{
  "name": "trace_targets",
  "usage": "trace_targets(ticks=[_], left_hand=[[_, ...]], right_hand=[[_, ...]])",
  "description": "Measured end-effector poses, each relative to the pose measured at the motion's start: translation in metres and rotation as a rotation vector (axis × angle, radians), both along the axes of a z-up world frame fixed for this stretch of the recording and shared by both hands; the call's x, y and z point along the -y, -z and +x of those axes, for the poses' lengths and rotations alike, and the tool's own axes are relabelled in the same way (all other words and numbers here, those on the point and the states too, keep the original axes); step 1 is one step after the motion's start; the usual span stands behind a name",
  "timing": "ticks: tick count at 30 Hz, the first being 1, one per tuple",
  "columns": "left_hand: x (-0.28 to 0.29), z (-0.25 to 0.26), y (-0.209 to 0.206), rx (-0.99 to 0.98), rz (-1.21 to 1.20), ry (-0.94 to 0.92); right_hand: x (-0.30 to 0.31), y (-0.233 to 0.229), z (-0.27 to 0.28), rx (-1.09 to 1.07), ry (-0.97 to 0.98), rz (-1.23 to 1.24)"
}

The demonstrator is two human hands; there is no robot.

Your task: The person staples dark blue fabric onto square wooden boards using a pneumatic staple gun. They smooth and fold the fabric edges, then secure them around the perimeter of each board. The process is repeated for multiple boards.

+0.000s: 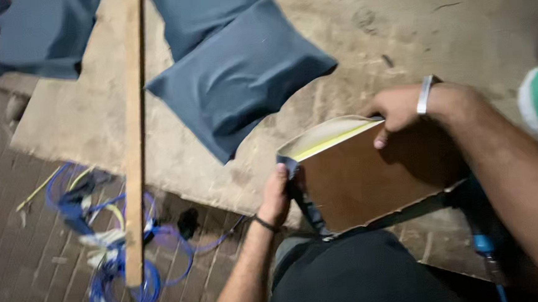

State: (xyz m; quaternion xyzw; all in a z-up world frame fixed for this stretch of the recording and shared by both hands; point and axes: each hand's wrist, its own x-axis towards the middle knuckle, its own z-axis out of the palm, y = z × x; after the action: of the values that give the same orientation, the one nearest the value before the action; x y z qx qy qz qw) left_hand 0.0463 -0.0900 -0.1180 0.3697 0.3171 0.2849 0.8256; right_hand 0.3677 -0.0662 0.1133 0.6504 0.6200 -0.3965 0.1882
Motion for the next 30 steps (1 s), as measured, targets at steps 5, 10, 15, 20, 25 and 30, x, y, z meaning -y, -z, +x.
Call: trace_targets(ticks=[5,10,15,20,25,30], left_hand=[[0.001,-0.02,-0.027,0.123,-0.056,0.094],[-0.017,-0.033,-0.056,0.432,-0.052,0.2],[-0.031,-0.02,-0.041,0.13,0.155,0.171],[-0.05,-0.009,-0.033,-0.12,0.316,0.074],[-0.061,0.006,-0.051,-0.434,0.457,-0.053],[-0.074,-0.002,-0.067,-0.486,0.796,-0.155]], right_hand=[[0.014,0.008,-0.078,-0.203,-0.034,0.418],[0.015,0.019,-0.138,-0.254,0.03,0.804],[-0.003,0.039,-0.152,-0.454,0.069,0.91],[-0.024,0.068,-0.139,-0.76,0.231,0.884],[-0.037,0.086,-0.121,-0.875,0.124,0.94],[-0.052,0.1,-0.114,-0.893,-0.089,0.887]])
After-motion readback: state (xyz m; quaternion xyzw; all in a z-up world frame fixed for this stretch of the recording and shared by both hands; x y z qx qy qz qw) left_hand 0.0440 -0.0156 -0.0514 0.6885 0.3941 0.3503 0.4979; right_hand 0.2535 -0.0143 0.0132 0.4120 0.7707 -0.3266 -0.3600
